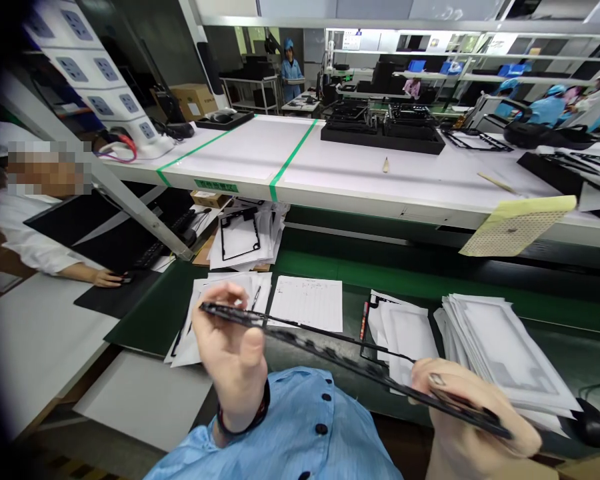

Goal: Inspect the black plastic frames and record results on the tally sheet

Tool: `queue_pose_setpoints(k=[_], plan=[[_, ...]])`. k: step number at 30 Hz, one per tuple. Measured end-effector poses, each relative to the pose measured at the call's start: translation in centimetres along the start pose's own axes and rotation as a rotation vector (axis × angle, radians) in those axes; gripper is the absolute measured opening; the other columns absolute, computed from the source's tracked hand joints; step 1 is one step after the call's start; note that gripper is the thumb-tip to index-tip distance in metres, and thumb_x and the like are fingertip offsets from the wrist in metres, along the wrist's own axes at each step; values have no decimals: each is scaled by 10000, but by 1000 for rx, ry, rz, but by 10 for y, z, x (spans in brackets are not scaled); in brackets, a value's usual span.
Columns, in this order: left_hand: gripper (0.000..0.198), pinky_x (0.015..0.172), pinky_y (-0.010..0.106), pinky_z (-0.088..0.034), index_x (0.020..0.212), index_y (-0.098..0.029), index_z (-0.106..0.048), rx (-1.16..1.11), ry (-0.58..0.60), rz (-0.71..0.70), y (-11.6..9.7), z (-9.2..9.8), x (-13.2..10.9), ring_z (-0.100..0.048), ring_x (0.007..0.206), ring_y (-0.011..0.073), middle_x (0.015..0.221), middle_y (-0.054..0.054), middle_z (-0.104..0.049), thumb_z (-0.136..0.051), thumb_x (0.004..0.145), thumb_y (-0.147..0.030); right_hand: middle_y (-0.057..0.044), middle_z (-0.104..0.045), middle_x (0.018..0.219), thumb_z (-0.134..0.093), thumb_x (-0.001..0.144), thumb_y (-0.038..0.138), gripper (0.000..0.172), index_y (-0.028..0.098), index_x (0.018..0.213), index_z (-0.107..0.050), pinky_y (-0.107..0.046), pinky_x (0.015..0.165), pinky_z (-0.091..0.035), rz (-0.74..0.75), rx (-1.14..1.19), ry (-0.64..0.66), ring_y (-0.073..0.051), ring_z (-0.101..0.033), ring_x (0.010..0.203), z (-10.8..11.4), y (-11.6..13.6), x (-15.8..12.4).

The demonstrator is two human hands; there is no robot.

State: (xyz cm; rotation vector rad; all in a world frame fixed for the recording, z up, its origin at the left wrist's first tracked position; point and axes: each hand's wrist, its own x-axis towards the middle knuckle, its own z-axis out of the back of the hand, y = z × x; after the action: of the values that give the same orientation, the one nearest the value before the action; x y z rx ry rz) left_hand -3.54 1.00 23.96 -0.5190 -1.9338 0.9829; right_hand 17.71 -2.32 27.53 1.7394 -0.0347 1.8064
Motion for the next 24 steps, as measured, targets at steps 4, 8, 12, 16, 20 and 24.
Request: queue_pose_setpoints(k=[4, 8, 12, 16, 20, 24], plan=[[779, 1225, 525, -384, 1527, -286, -481, 374, 170, -316, 2, -6, -1, -439, 1496, 333, 1533, 149, -500, -863, 855, -387, -25, -702, 633, -570, 1014, 82, 215, 169, 880, -713, -219, 420, -565, 145, -292, 258, -164, -674, 458, -7, 11, -4], [290, 787, 288, -633, 1192, -185, -683, 59, 726, -379, -16, -7, 1, -776, 887, 197, 1002, 97, -790, -463, 1098, -349, -40, -748, 739, -511, 1083, 117, 178, 157, 1015, -670, -184, 528, -580, 154, -354, 353, -125, -708, 558, -25, 25, 7], [211, 470, 217, -499, 1047, -193, -691, 39, 626, -396, -26, -2, -1, -602, 424, 123, 547, -40, -645, -515, 1074, -307, -16, -759, 760, -545, 1102, 187, 140, 184, 1015, -654, -182, 587, -591, 141, -346, 397, -115, -723, 604, -27, 34, 16], [308, 428, 249, -439, 858, -214, -714, 51, 358, -387, -27, 4, -5, -505, 370, 125, 502, -39, -585, -529, 1045, -373, -15, -743, 725, -595, 1085, 262, 190, 215, 923, -682, -219, 594, -620, 149, -346, 376, -143, -720, 586, -7, 28, 9], [353, 409, 221, -369, 773, -209, -666, 41, 221, -291, -37, -2, -8, -431, 363, 106, 429, -64, -436, -562, 1027, -430, -39, -736, 710, -578, 1093, 341, 231, 223, 960, -725, -284, 671, -666, 136, -335, 309, -186, -733, 622, 14, 11, -15], [489, 405, 225, -305, 671, -202, -636, 30, 115, -159, -43, -13, -15, -360, 366, 93, 418, -71, -298, -634, 956, -599, -34, -732, 700, -572, 1095, 361, 235, 230, 982, -732, -295, 691, -672, 85, -291, 313, -187, -727, 613, 19, 4, -29]])
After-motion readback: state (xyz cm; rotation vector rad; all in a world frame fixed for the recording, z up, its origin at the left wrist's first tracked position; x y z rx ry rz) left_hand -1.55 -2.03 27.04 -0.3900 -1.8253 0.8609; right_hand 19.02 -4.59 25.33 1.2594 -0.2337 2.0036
